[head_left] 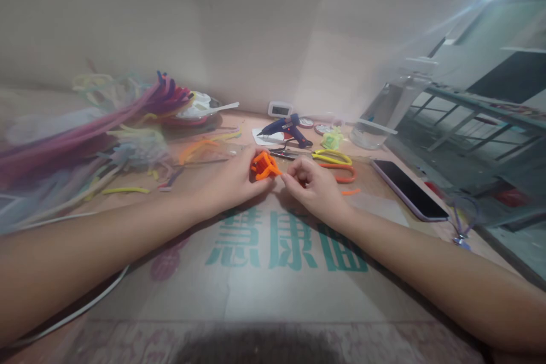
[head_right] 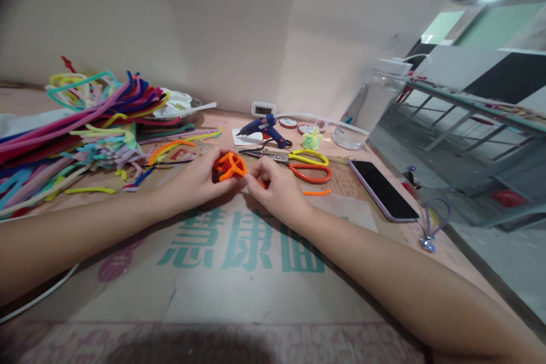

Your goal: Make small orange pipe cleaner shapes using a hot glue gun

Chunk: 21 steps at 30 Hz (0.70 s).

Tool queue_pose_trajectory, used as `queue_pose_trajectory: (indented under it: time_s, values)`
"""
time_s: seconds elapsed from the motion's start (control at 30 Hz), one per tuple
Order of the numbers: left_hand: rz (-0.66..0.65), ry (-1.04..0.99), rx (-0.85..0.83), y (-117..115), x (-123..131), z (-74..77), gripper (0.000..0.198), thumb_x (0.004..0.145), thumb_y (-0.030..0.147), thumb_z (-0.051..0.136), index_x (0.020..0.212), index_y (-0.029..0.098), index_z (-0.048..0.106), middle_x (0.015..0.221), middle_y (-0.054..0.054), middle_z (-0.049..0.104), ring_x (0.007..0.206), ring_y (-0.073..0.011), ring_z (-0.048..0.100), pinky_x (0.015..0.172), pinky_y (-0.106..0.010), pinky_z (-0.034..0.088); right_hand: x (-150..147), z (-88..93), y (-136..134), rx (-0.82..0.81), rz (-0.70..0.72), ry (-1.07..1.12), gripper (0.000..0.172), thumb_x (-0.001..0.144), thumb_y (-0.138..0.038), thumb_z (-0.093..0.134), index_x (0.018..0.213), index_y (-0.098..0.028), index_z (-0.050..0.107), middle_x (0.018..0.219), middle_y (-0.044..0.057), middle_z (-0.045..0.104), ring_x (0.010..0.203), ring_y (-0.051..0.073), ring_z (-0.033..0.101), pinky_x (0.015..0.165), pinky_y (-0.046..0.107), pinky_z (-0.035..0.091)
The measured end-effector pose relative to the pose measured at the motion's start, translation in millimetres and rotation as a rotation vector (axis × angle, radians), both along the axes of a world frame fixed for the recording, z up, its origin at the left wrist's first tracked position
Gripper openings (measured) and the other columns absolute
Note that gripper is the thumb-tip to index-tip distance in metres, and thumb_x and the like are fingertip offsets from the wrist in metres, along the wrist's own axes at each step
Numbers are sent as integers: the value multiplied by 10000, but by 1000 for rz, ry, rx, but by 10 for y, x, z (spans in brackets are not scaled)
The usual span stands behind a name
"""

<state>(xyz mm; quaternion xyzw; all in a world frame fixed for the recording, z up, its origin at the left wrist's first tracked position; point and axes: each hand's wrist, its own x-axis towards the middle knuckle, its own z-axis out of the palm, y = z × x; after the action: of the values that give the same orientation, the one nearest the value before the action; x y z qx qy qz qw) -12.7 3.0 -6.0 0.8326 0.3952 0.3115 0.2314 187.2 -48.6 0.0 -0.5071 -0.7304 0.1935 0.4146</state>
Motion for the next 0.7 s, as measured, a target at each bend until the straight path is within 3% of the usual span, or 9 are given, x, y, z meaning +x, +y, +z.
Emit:
queue_pose_trajectory:
  time_s: [0.23, 0.53, 0.7]
  values:
    - [-73, -51, -2, -29, -20, 19, 559, 863, 437, 655, 1339, 199, 487, 1193, -103, 664, 1059, -269, 650, 922, -377, 503, -7, 9, -13, -26, -1, 26, 145, 860, -281, 603, 779, -235, 491, 610, -68, 529, 511, 101, 488, 514, 233, 358]
    - [-175, -124, -99, 8, -31, 50, 351, 955, 369, 525, 1264, 214, 585, 1246, -71, 678, 1169, -266, 618, 973, -368, 486, 10, -5, 1, -39, -26, 47, 157, 871, -288, 611, 786, -233, 491, 580, -77, 515, 494, 100, 476, 501, 231, 342]
    - [-163, -89, -105, 26, -43, 36, 412, 968, 417, 531, 1326, 215, 557, 1325, -81, 649, 1223, -279, 596, 1035, -409, 467, 2, -8, 7, -13, -1, 61, 167, 874, -298, 611, 783, -229, 489, 580, -76, 521, 486, 98, 478, 491, 232, 337]
